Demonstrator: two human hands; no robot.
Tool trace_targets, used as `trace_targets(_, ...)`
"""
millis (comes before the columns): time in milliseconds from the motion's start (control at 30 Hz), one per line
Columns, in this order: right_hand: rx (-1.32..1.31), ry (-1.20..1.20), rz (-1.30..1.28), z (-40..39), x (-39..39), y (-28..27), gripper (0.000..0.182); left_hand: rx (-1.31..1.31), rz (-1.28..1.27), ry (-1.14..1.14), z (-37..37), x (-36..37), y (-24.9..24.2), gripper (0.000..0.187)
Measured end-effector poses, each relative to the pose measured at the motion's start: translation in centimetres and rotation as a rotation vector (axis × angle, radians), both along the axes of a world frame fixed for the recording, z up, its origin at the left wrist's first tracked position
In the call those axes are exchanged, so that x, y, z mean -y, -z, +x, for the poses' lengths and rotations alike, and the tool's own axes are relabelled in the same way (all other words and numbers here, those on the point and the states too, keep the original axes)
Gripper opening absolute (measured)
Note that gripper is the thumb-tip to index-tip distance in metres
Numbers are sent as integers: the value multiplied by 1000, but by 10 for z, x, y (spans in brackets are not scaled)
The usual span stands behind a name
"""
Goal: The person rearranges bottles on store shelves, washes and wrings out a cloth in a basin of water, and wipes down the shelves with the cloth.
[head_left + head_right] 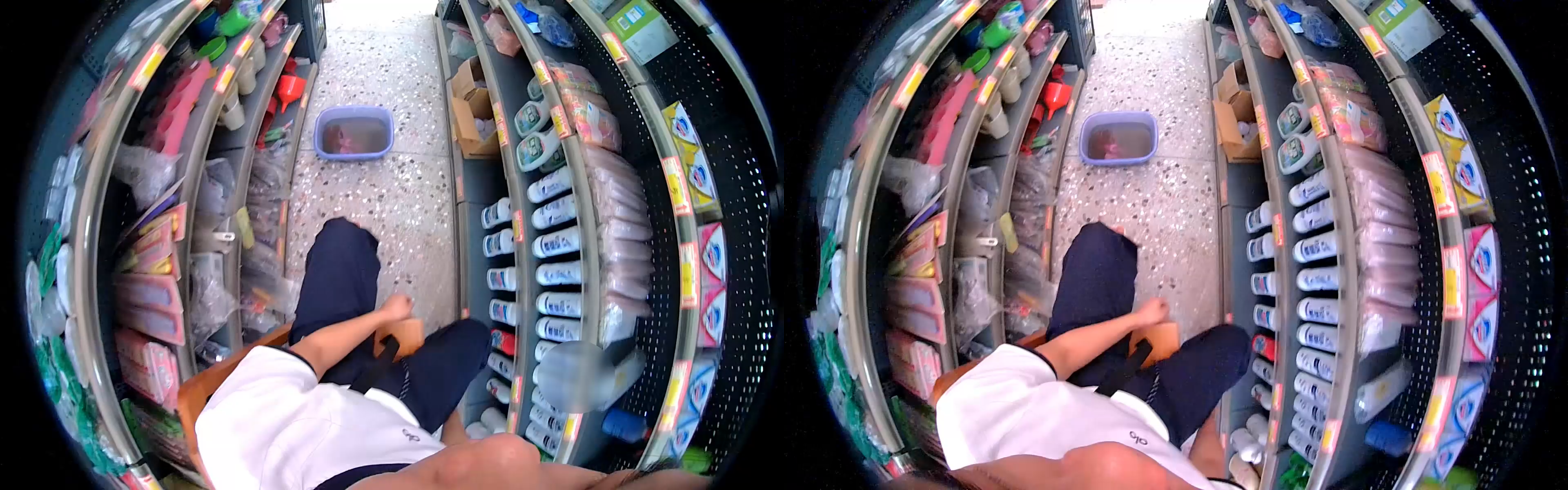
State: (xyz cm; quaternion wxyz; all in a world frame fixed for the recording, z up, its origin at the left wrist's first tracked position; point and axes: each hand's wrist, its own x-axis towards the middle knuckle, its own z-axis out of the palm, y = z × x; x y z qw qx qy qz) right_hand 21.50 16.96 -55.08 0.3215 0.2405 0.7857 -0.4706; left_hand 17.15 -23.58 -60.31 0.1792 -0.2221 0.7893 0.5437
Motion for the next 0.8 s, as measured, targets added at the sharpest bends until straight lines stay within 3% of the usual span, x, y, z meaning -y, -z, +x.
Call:
trace_targets(67, 5, 196, -229, 19, 14, -1, 35, -135, 28, -167, 2, 17, -25, 30)
trace_targets(133, -1, 389, -488, 33, 23, -3, 35, -386, 228, -348, -10, 31, -41, 25)
trace_targets(167, -22, 447, -587, 37, 27, -5, 35, -402, 412, -374, -19, 44, -49, 20)
trace_targets(200, -51, 454, -621, 39, 30, -6, 35, -306, 637, -424, -23, 64, -99, 16)
trace_targets(267, -165, 374, -568, 30, 37, -9, 35, -378, 941, -572, -33, 90, -143, 22)
trace_targets(367, -470, -92, 33, -7, 48, -13, 28, -529, 1390, -537, -32, 133, -203, 25)
trace_targets(433, -474, -36, 1, -36, 70, -32, 28, -544, 1755, -563, -33, 152, -219, 37)
trace_targets(533, -472, 0, -153, -82, 130, -85, 29, -749, 2009, -432, -19, 174, -258, 52)
trace_targets(633, -508, -48, -268, -129, 188, -103, 28, -834, 2040, -411, -16, 195, -259, 60)
trace_targets(767, -480, -256, -343, -179, 298, -135, 30, -898, 1781, -614, -18, 225, -236, 48)
trace_targets(800, -478, -306, -346, -193, 322, -126, 30, -880, 1783, -666, -21, 237, -217, 37)
